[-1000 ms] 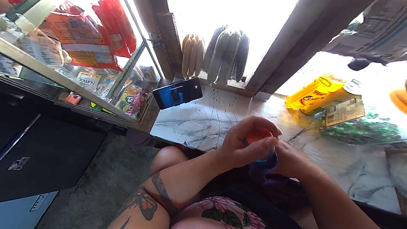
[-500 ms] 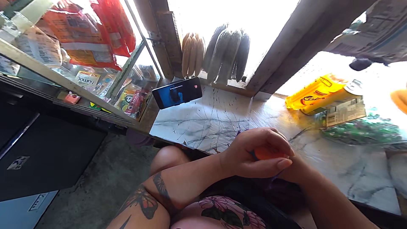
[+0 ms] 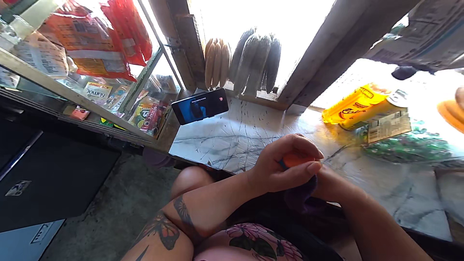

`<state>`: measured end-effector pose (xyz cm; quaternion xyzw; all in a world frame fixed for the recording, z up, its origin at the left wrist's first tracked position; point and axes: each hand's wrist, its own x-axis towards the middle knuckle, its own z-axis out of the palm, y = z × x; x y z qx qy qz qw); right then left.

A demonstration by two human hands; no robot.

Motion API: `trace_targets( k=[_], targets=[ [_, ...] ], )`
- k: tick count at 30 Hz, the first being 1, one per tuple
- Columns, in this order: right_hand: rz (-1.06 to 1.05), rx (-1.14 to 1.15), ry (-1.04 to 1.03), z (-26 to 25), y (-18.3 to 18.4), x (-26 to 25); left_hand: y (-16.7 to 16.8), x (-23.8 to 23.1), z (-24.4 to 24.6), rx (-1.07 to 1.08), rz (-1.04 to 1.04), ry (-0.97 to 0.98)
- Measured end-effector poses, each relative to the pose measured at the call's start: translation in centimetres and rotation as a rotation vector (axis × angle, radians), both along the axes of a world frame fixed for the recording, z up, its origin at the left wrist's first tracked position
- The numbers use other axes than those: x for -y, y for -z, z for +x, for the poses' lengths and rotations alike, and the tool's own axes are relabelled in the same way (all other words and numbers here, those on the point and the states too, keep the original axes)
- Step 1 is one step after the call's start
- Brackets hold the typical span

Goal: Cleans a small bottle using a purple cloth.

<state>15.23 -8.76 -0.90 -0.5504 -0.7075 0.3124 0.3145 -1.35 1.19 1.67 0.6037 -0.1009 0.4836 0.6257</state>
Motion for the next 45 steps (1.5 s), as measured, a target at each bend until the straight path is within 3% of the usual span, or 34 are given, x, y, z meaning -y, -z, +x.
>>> trace_targets(
  k=[18, 31, 45],
  targets=[
    [-0.211, 0.145, 0.021, 0.9, 0.1, -0.3, 0.0, -0.6, 0.0, 0.006, -0.004, -0.007],
    [-0.220, 0.166, 0.055, 0.8, 0.4, -0.7, -0.4, -1.6, -0.1, -0.065, -0.029, -0.111],
    [-0.235, 0.131, 0.067, 1.0, 0.8, -0.8, -0.6, -2.2, -0.5, -0.291, -0.309, -0.163]
  ],
)
